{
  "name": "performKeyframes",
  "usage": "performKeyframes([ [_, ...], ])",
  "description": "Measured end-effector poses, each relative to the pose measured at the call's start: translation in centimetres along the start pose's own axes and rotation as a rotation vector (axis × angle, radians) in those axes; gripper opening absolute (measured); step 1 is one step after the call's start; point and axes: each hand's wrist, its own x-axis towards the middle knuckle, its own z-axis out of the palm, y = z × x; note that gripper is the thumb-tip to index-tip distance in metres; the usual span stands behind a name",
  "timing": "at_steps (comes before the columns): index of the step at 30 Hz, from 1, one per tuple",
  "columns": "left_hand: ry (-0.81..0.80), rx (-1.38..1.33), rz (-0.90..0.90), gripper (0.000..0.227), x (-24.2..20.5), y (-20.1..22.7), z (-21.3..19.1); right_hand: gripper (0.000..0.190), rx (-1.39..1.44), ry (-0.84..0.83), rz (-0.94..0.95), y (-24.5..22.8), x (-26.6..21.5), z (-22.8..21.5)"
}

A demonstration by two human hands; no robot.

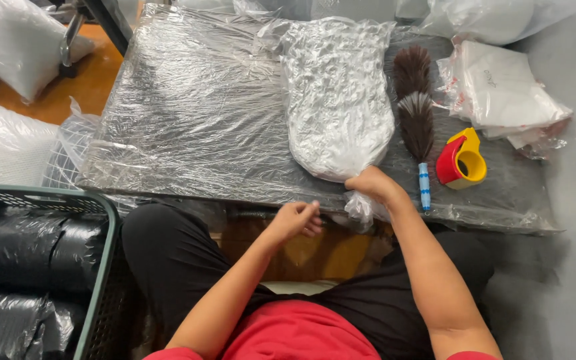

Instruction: A person prepares a pillow for shipping by dusting it, placing it in a plastic sleeve, using a vacuum to compress it, and tying the end of the bag.

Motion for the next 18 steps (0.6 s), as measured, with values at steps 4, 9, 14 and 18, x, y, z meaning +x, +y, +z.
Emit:
performKeyframes([
  [4, 0.074, -0.324, 0.031, 0.091, 0.8, 6.1, -1.3, 0.076, -0.229, -0.085, -0.043, -4.0, -4.7, -0.1],
  [9, 0.142, -0.628, 0.099, 0.101, 1.0, 10.7, -2.0, 0.081, -0.317, -0.218, 0.012, -6.2, -14.7, -0.3],
  [14, 0.294, -0.534, 0.164, 0.068, 3.0, 8.8, -1.4, 0.076, -0.265, -0.221, -0.024, -4.1, -16.1, -0.6],
  [18, 0.548, -0.056, 0.552, 0.063, -3.2, 16.1, 1.4, 0.084, -0.226, -0.181, -0.088, -8.5, -19.4, -0.7],
])
